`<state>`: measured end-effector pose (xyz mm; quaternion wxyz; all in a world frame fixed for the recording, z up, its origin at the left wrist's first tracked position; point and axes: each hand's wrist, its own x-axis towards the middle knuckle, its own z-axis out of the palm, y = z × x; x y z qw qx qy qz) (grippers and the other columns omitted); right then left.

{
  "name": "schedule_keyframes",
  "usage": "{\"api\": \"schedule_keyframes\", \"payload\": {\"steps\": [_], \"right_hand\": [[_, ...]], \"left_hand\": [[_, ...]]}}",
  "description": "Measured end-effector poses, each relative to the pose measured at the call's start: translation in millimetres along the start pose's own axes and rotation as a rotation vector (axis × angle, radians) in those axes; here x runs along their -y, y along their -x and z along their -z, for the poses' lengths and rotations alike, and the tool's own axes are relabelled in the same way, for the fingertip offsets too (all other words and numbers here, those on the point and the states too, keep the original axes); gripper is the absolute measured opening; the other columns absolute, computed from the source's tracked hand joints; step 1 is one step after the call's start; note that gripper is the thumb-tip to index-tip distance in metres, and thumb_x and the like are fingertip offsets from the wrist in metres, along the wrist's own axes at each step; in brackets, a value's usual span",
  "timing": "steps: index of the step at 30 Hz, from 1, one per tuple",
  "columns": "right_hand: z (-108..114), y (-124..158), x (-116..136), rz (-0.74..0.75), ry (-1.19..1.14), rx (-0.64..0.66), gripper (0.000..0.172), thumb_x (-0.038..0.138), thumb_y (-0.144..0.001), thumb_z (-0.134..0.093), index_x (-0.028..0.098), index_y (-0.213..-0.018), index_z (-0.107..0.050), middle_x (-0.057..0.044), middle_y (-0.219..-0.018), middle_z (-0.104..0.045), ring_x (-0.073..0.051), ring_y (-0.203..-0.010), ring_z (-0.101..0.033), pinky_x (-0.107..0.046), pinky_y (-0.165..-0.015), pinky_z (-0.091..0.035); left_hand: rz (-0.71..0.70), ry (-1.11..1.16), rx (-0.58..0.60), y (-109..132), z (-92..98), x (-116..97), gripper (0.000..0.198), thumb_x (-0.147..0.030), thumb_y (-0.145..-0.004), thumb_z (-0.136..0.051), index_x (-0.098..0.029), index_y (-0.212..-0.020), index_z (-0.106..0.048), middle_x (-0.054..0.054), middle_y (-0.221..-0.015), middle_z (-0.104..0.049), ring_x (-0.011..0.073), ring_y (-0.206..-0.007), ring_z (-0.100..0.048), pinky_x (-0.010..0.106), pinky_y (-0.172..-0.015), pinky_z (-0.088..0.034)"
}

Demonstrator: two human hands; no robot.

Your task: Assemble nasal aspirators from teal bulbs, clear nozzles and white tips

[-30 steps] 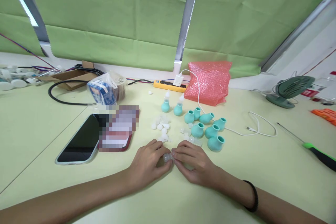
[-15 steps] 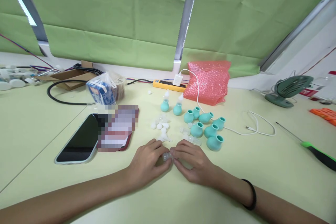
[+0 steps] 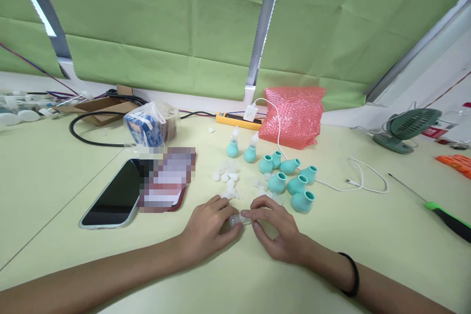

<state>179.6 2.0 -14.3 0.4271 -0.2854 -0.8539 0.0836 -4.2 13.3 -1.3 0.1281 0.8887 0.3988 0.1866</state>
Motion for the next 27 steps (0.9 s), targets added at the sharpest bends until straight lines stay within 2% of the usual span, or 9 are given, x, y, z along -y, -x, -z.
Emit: {"api": "schedule_keyframes", "payload": {"steps": [27], "right_hand": [[0.6, -1.3, 3.5, 0.106, 0.179, 0.045, 0.031, 0.007, -0.072, -0.047, 0.017, -0.102, -0.049, -0.002, -0.063, -0.056, -0.013, -0.056, -0.05, -0.023, -0.048, -0.042]], "left_hand": [[-0.02, 0.015, -0.034, 0.1, -1.0, 0.2, 0.019, -0.028, -0.08, -0.043, -0.018, -0.079, -0.058, 0.002, -0.067, -0.053, 0.0166, -0.068, -0.047, 0.026, -0.056, -0.037]]}}
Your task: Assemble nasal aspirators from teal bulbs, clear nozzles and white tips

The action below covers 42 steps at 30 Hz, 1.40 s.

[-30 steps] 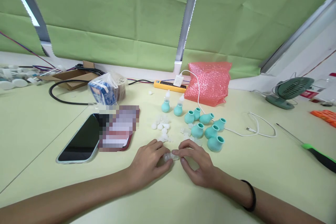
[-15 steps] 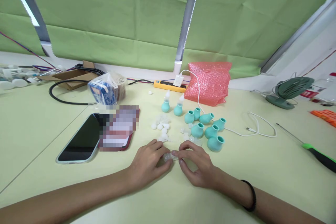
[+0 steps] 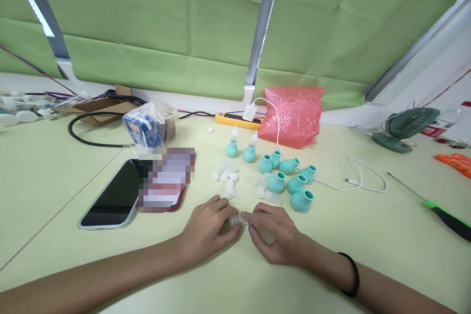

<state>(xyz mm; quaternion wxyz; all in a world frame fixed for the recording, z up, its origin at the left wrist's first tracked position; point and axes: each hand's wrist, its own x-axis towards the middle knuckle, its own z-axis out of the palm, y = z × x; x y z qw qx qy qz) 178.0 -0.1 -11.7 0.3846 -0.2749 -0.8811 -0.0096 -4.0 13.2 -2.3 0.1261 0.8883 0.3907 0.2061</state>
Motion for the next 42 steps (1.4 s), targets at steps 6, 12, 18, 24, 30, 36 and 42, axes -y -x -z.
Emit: {"api": "schedule_keyframes", "payload": {"steps": [6, 12, 18, 24, 30, 36, 42], "right_hand": [[-0.7, 1.8, -0.5, 0.018, 0.034, 0.016, 0.033, 0.007, -0.072, -0.047, 0.016, -0.104, -0.047, -0.001, -0.061, -0.057, -0.012, -0.051, -0.048, -0.023, -0.046, -0.04], [-0.9, 1.9, 1.1, 0.003, 0.042, 0.029, 0.03, 0.006, -0.072, -0.047, 0.015, -0.101, -0.048, -0.002, -0.062, -0.058, -0.012, -0.051, -0.049, -0.024, -0.046, -0.039], [-1.0, 2.3, 1.1, 0.002, 0.047, 0.035, 0.028, 0.006, -0.072, -0.048, 0.015, -0.098, -0.049, -0.002, -0.062, -0.059, -0.012, -0.051, -0.048, -0.024, -0.046, -0.037], [-0.5, 1.4, 2.4, 0.013, 0.064, 0.032, 0.024, 0.007, -0.072, -0.048, 0.015, -0.095, -0.05, -0.001, -0.06, -0.057, -0.011, -0.048, -0.046, -0.023, -0.043, -0.034], [-0.2, 1.9, 2.3, 0.009, 0.074, 0.039, 0.023, 0.007, -0.073, -0.047, 0.014, -0.095, -0.05, 0.0, -0.057, -0.054, -0.011, -0.047, -0.044, -0.023, -0.043, -0.033], [0.7, 0.8, 2.5, 0.01, 0.08, 0.035, 0.022, 0.007, -0.072, -0.048, 0.014, -0.093, -0.05, 0.0, -0.057, -0.054, -0.011, -0.047, -0.044, -0.023, -0.043, -0.032], [-0.1, 1.7, 1.5, 0.011, 0.084, 0.038, 0.022, 0.007, -0.072, -0.048, 0.014, -0.093, -0.05, 0.0, -0.057, -0.053, -0.011, -0.047, -0.043, -0.023, -0.043, -0.032]], "left_hand": [[0.016, -0.009, 0.032, -0.9, 1.9, -1.8, 0.018, -0.027, -0.079, -0.043, -0.017, -0.079, -0.059, 0.003, -0.068, -0.053, 0.0171, -0.069, -0.047, 0.026, -0.056, -0.037], [0.011, -0.009, 0.022, -0.3, 0.4, -1.2, 0.017, -0.026, -0.079, -0.043, -0.017, -0.078, -0.058, 0.002, -0.068, -0.053, 0.0165, -0.068, -0.047, 0.026, -0.057, -0.037], [0.007, 0.003, 0.028, 0.3, 0.3, -0.4, 0.018, -0.027, -0.079, -0.043, -0.018, -0.079, -0.058, 0.002, -0.068, -0.053, 0.0165, -0.068, -0.046, 0.026, -0.057, -0.037], [0.007, -0.003, 0.024, -0.3, 0.3, -0.9, 0.018, -0.026, -0.079, -0.043, -0.017, -0.077, -0.058, 0.002, -0.067, -0.053, 0.0163, -0.067, -0.046, 0.026, -0.057, -0.036], [0.008, 0.01, 0.02, 0.7, -0.6, -0.3, 0.019, -0.027, -0.08, -0.042, -0.018, -0.081, -0.059, 0.002, -0.068, -0.053, 0.0164, -0.068, -0.046, 0.026, -0.057, -0.037], [0.012, 0.014, 0.027, 0.4, -0.1, -1.4, 0.019, -0.027, -0.079, -0.043, -0.017, -0.081, -0.059, 0.002, -0.068, -0.053, 0.0167, -0.069, -0.047, 0.027, -0.058, -0.037], [0.006, 0.014, 0.016, -0.9, 0.9, -0.7, 0.018, -0.027, -0.079, -0.043, -0.018, -0.081, -0.059, 0.002, -0.068, -0.054, 0.0166, -0.069, -0.047, 0.026, -0.057, -0.037]]}}
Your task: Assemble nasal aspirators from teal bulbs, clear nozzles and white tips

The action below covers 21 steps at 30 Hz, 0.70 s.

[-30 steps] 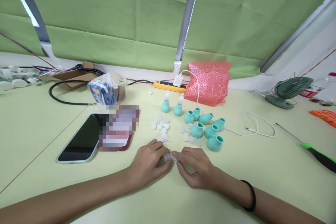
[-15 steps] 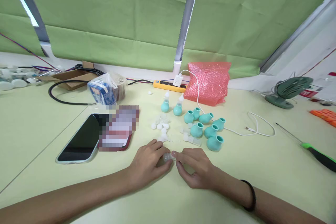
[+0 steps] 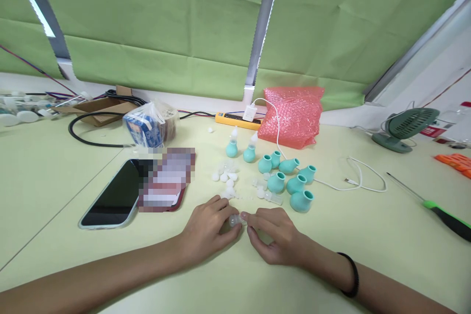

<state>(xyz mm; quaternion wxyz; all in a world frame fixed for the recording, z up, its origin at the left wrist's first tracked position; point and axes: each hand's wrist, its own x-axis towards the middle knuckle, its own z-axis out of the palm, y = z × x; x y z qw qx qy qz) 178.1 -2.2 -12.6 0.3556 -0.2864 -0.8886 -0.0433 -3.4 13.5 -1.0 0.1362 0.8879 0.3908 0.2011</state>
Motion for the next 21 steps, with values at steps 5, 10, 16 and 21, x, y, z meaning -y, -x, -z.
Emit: {"api": "schedule_keyframes", "payload": {"steps": [5, 10, 16, 21], "right_hand": [[0.2, 0.5, 1.5, 0.015, -0.022, -0.003, 0.022, 0.006, -0.072, -0.048, 0.015, -0.093, -0.049, -0.001, -0.06, -0.054, -0.011, -0.05, -0.044, -0.023, -0.044, -0.035], [-0.3, -3.3, 0.9, -0.002, -0.096, 0.004, 0.026, 0.005, -0.07, -0.049, 0.016, -0.094, -0.048, -0.007, -0.082, -0.053, -0.016, -0.071, -0.049, -0.027, -0.056, -0.043], [-1.8, -5.8, -1.4, -0.088, -0.142, 0.123, 0.024, 0.009, -0.072, -0.046, 0.016, -0.095, -0.048, -0.008, -0.085, -0.052, -0.017, -0.077, -0.048, -0.03, -0.062, -0.044], [-2.1, -6.9, -1.3, -0.093, -0.16, 0.188, 0.018, 0.01, -0.073, -0.046, 0.016, -0.089, -0.049, -0.005, -0.077, -0.054, -0.017, -0.071, -0.048, -0.029, -0.059, -0.042]], "left_hand": [[-0.009, -0.008, -0.008, 0.0, -2.1, 1.4, 0.018, -0.027, -0.079, -0.043, -0.017, -0.08, -0.059, 0.002, -0.067, -0.053, 0.0162, -0.067, -0.047, 0.026, -0.056, -0.037], [-0.019, 0.014, -0.02, 0.8, -2.0, 1.2, 0.014, -0.025, -0.078, -0.046, -0.016, -0.077, -0.057, 0.001, -0.066, -0.053, 0.0154, -0.066, -0.046, 0.025, -0.056, -0.036], [0.008, 0.034, -0.027, -0.2, -0.7, 1.2, 0.012, -0.024, -0.076, -0.047, -0.016, -0.072, -0.056, 0.001, -0.064, -0.053, 0.015, -0.065, -0.047, 0.024, -0.055, -0.036], [0.0, 0.03, -0.029, -0.3, -1.3, 1.3, 0.01, -0.023, -0.073, -0.05, -0.016, -0.071, -0.056, 0.001, -0.065, -0.053, 0.0152, -0.066, -0.047, 0.024, -0.056, -0.037]]}}
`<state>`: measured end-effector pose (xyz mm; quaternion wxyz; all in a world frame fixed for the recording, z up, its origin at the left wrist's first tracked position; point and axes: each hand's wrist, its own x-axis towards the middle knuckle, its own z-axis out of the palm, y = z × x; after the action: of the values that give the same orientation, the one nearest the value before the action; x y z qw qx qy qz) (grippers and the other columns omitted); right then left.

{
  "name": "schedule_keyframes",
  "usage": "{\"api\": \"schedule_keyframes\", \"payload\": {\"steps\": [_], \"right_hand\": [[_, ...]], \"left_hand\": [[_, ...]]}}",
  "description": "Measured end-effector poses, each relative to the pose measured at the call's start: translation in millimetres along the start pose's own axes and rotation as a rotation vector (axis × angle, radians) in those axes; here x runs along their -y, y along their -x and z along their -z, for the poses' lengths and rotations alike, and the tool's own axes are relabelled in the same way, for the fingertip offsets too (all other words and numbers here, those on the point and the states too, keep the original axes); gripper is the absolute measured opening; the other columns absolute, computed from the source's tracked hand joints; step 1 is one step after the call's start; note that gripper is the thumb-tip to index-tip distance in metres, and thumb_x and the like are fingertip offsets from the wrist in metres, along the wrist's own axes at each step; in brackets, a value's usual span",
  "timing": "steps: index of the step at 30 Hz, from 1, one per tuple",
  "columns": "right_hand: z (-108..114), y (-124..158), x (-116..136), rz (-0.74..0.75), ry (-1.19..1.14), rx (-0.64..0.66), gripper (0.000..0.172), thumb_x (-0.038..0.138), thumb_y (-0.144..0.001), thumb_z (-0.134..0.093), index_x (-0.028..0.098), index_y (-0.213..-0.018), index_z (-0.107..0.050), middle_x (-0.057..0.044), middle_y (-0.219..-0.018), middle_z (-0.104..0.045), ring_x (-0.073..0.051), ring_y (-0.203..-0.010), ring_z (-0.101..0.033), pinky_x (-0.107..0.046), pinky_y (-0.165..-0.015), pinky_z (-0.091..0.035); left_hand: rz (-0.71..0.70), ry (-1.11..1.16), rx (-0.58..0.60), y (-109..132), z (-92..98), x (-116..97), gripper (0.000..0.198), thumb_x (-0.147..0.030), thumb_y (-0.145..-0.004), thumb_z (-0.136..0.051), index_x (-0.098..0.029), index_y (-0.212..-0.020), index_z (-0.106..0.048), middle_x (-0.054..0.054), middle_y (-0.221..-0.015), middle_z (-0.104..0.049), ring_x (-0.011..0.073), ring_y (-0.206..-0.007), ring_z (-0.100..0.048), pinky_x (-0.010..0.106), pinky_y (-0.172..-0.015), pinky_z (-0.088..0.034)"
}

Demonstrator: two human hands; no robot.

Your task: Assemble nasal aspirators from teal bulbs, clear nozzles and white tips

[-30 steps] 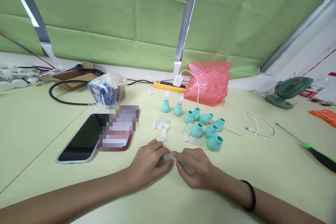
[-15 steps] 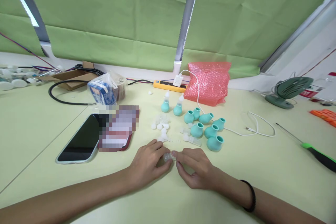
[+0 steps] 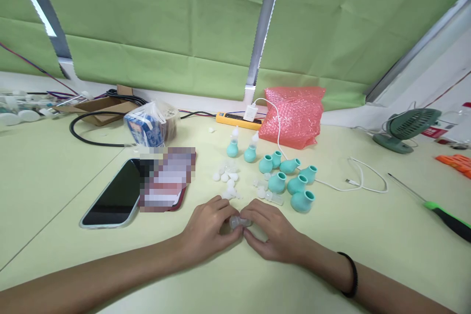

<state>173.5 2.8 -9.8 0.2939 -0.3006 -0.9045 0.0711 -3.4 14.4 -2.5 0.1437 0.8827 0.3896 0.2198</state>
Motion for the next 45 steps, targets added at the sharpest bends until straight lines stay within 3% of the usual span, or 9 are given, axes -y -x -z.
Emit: {"api": "schedule_keyframes", "payload": {"steps": [3, 7, 12, 15, 19, 24, 29, 42, 45], "right_hand": [[0.3, 1.2, -0.3, 0.0, -0.006, -0.023, 0.023, 0.01, -0.072, -0.047, 0.015, -0.095, -0.048, -0.006, -0.079, -0.052, -0.017, -0.073, -0.048, -0.03, -0.06, -0.043], [1.7, 3.7, -1.5, 0.027, 0.013, -0.224, 0.029, 0.007, -0.068, -0.051, 0.015, -0.095, -0.046, -0.008, -0.085, -0.048, -0.018, -0.078, -0.049, -0.033, -0.065, -0.045], [7.7, 0.6, -5.7, -0.018, 0.23, -0.388, 0.036, 0.01, -0.065, -0.055, 0.019, -0.099, -0.046, -0.012, -0.11, -0.041, -0.028, -0.102, -0.041, -0.048, -0.081, -0.038], [11.8, -3.2, -10.7, -0.11, 0.402, -0.408, 0.04, 0.016, -0.067, -0.057, 0.019, -0.105, -0.045, -0.014, -0.125, -0.03, -0.035, -0.113, -0.03, -0.056, -0.085, -0.03], [13.6, -4.3, -18.6, -0.202, 0.489, -0.331, 0.038, 0.02, -0.071, -0.053, 0.018, -0.108, -0.045, -0.014, -0.133, -0.02, -0.037, -0.117, -0.023, -0.059, -0.085, -0.026], [11.9, -0.3, -27.6, -0.262, 0.449, -0.257, 0.027, 0.01, -0.075, -0.042, 0.018, -0.1, -0.051, -0.012, -0.124, -0.033, -0.031, -0.111, -0.032, -0.053, -0.082, -0.033], [11.0, 2.0, -34.5, -0.22, 0.379, -0.357, 0.031, -0.001, -0.073, -0.035, 0.019, -0.085, -0.055, -0.008, -0.111, -0.044, -0.026, -0.1, -0.039, -0.046, -0.078, -0.038], [12.7, -2.5, -37.7, -0.158, 0.349, -0.46, 0.036, -0.006, -0.069, -0.035, 0.021, -0.077, -0.058, -0.007, -0.099, -0.047, -0.023, -0.091, -0.044, -0.044, -0.072, -0.043], [18.1, -3.6, -35.2, -0.106, 0.356, -0.555, 0.035, -0.004, -0.072, -0.036, 0.022, -0.079, -0.058, -0.007, -0.101, -0.046, -0.023, -0.092, -0.045, -0.044, -0.071, -0.043]], "left_hand": [[-0.009, -0.009, 0.0, 0.6, 0.2, -0.6, 0.01, -0.023, -0.073, -0.05, -0.016, -0.069, -0.055, 0.001, -0.064, -0.053, 0.0152, -0.065, -0.047, 0.025, -0.056, -0.037], [-0.001, 0.009, -0.017, 1.5, 0.5, -0.9, 0.011, -0.024, -0.074, -0.049, -0.017, -0.074, -0.057, 0.001, -0.064, -0.054, 0.0153, -0.065, -0.048, 0.025, -0.056, -0.037], [-0.01, -0.008, -0.018, 2.1, 0.3, -0.8, 0.012, -0.025, -0.073, -0.05, -0.016, -0.075, -0.058, 0.002, -0.066, -0.055, 0.0167, -0.067, -0.049, 0.025, -0.057, -0.038], [-0.018, -0.003, -0.02, 2.2, 1.2, -0.8, 0.012, -0.024, -0.073, -0.049, -0.017, -0.076, -0.058, 0.002, -0.065, -0.055, 0.0167, -0.066, -0.049, 0.026, -0.057, -0.039], [-0.007, 0.015, -0.034, 1.6, 1.3, -0.1, 0.011, -0.023, -0.073, -0.05, -0.017, -0.077, -0.058, 0.002, -0.065, -0.056, 0.0166, -0.066, -0.049, 0.026, -0.058, -0.04], [0.012, 0.042, -0.026, 1.0, 0.9, 0.2, 0.011, -0.023, -0.073, -0.05, -0.017, -0.079, -0.057, 0.002, -0.065, -0.056, 0.0163, -0.066, -0.05, 0.026, -0.058, -0.039], [0.015, 0.051, -0.033, 2.0, 1.3, -0.9, 0.012, -0.023, -0.072, -0.05, -0.016, -0.08, -0.057, 0.002, -0.066, -0.056, 0.0163, -0.066, -0.05, 0.025, -0.058, -0.039], [0.016, 0.095, -0.068, 2.2, 0.9, 1.1, 0.012, -0.023, -0.073, -0.05, -0.017, -0.08, -0.057, 0.001, -0.065, -0.056, 0.0148, -0.064, -0.05, 0.024, -0.056, -0.04], [0.04, 0.174, -0.104, 3.6, 2.5, 1.4, 0.015, -0.026, -0.077, -0.048, -0.017, -0.087, -0.056, 0.001, -0.068, -0.055, 0.0135, -0.064, -0.05, 0.024, -0.059, -0.041]]}}
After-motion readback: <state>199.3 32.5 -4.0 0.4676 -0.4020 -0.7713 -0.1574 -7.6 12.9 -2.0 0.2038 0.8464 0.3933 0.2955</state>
